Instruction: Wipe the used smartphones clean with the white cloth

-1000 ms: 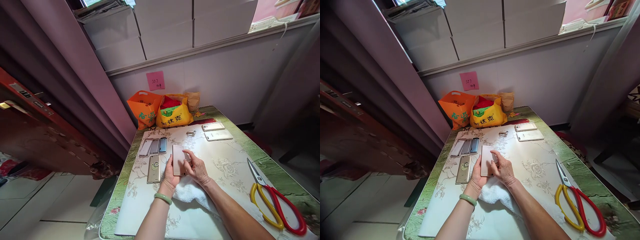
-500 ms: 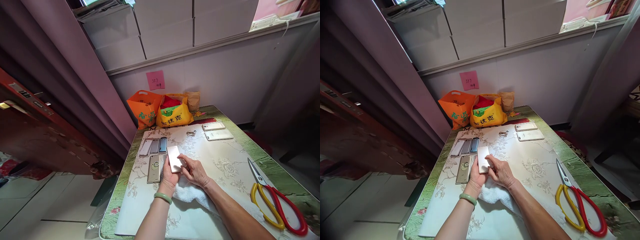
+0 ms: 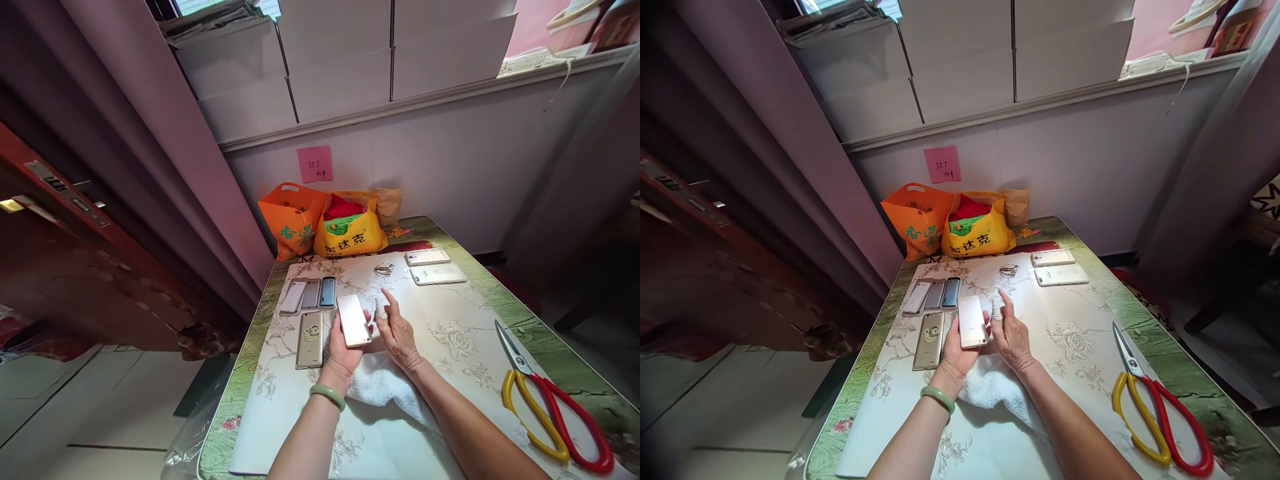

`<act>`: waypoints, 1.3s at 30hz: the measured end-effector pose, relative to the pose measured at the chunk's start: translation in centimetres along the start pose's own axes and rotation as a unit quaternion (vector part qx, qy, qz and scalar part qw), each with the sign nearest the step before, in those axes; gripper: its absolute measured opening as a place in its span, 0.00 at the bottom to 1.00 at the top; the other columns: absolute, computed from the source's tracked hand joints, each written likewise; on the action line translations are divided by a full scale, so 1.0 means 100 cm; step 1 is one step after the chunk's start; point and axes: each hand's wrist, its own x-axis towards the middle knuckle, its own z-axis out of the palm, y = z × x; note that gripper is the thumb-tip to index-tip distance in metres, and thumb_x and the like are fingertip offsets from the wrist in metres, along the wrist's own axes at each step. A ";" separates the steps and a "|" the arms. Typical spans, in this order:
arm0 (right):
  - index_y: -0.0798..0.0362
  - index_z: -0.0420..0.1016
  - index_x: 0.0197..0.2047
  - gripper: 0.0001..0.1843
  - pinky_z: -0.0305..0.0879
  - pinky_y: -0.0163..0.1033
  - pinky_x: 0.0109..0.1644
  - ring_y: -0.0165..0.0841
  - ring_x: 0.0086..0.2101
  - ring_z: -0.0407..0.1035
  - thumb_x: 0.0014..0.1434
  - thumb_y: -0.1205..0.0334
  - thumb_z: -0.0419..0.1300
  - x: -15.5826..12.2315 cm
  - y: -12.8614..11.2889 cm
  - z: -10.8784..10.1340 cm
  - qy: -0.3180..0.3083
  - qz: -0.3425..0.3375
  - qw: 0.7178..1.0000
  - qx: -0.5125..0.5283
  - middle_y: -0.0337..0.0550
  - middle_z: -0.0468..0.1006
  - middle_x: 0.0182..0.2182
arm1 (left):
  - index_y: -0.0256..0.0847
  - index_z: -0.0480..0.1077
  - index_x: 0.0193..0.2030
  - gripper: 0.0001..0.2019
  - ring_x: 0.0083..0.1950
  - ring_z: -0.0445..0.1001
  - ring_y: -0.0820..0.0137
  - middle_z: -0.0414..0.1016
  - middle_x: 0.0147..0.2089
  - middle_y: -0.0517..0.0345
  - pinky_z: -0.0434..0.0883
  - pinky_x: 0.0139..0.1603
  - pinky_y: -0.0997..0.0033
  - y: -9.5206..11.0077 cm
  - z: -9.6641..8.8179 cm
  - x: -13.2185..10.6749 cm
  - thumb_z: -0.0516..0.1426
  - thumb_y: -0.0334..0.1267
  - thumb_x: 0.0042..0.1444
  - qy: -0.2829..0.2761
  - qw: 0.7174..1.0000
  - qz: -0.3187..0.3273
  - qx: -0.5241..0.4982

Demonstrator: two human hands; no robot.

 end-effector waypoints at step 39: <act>0.49 0.71 0.52 0.14 0.69 0.43 0.40 0.40 0.37 0.71 0.62 0.64 0.61 -0.085 -0.058 -0.017 -0.231 -0.183 0.941 -0.167 0.44 0.77 0.39 | 0.33 0.69 0.63 0.26 0.48 0.81 0.57 0.80 0.51 0.37 0.78 0.46 0.59 0.024 -0.014 0.003 0.54 0.49 0.65 -0.047 0.992 -0.112 0.022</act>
